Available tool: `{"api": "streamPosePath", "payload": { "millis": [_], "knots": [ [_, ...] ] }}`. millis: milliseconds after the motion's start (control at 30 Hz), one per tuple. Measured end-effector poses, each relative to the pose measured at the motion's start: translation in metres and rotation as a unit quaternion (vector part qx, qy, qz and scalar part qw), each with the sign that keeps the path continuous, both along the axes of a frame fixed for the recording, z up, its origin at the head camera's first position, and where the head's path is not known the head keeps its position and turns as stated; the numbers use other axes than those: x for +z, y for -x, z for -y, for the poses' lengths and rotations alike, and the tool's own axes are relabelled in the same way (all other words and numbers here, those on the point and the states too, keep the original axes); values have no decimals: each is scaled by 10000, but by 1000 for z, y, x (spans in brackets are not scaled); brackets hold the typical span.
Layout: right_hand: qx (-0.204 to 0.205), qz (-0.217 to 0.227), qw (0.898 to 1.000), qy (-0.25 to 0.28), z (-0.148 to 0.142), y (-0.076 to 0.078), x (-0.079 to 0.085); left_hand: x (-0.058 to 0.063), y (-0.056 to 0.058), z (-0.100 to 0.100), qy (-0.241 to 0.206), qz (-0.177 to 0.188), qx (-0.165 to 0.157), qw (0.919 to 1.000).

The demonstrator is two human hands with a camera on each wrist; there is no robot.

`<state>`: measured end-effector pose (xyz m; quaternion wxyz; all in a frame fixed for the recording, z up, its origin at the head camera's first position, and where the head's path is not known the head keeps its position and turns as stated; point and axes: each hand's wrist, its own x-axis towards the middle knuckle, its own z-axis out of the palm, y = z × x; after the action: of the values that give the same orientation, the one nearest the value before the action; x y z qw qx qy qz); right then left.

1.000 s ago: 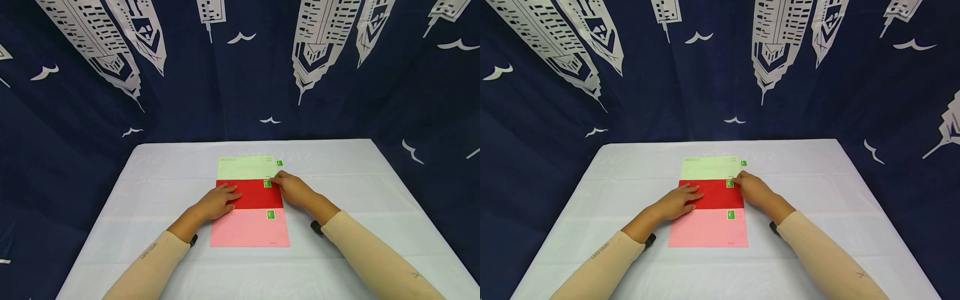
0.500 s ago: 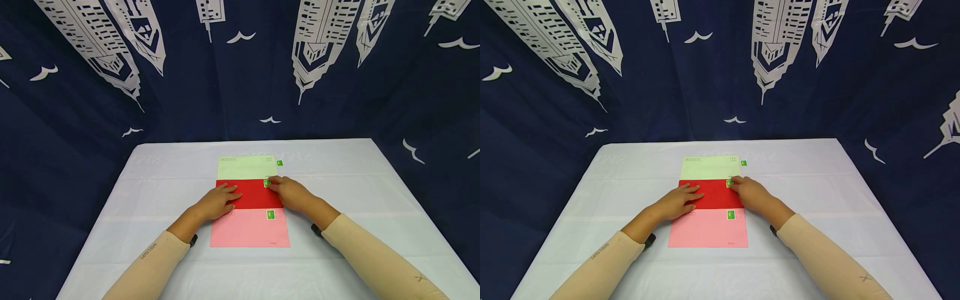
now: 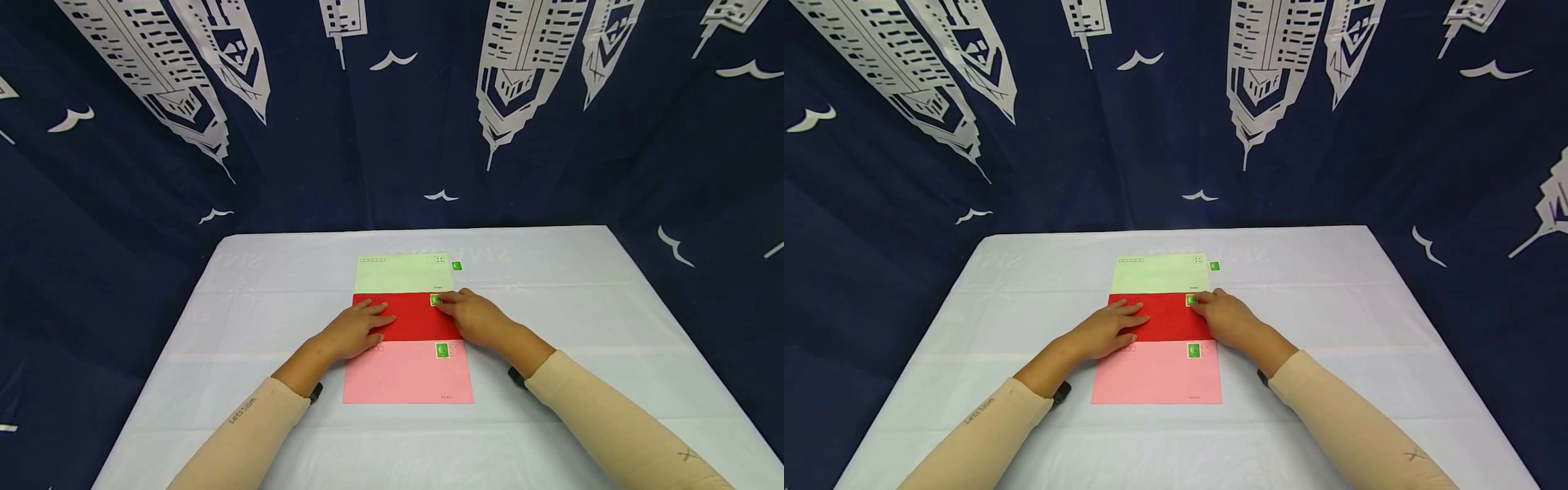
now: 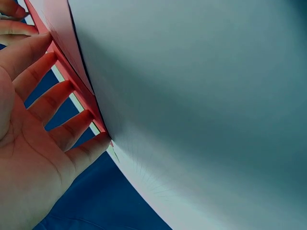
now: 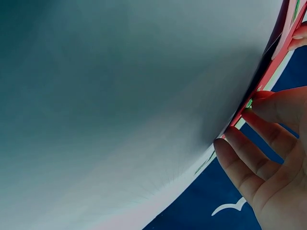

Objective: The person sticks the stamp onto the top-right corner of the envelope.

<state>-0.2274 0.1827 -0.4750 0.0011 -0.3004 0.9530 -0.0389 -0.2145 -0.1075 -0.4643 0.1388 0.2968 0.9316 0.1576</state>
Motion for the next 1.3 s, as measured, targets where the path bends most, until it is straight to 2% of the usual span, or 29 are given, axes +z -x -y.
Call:
{"api": "streamPosePath", "payload": {
  "millis": [367, 733, 1067, 1300],
  "knots": [
    [79, 228, 9997, -77, 1, 3, 6, -1, 1, 1, 7, -26, -13, 10000],
    [-70, 497, 9987, -111, 3, 3, 8, -2, 1, 1, 41, 2, -2, 10000],
    [187, 443, 9982, -356, 4, 5, 13, -5, 1, 1, 49, -40, 39, 10000],
    [293, 576, 9970, -433, 2, 9, 18, -5, 1, 1, 50, -43, 51, 10000]
  ]
}}
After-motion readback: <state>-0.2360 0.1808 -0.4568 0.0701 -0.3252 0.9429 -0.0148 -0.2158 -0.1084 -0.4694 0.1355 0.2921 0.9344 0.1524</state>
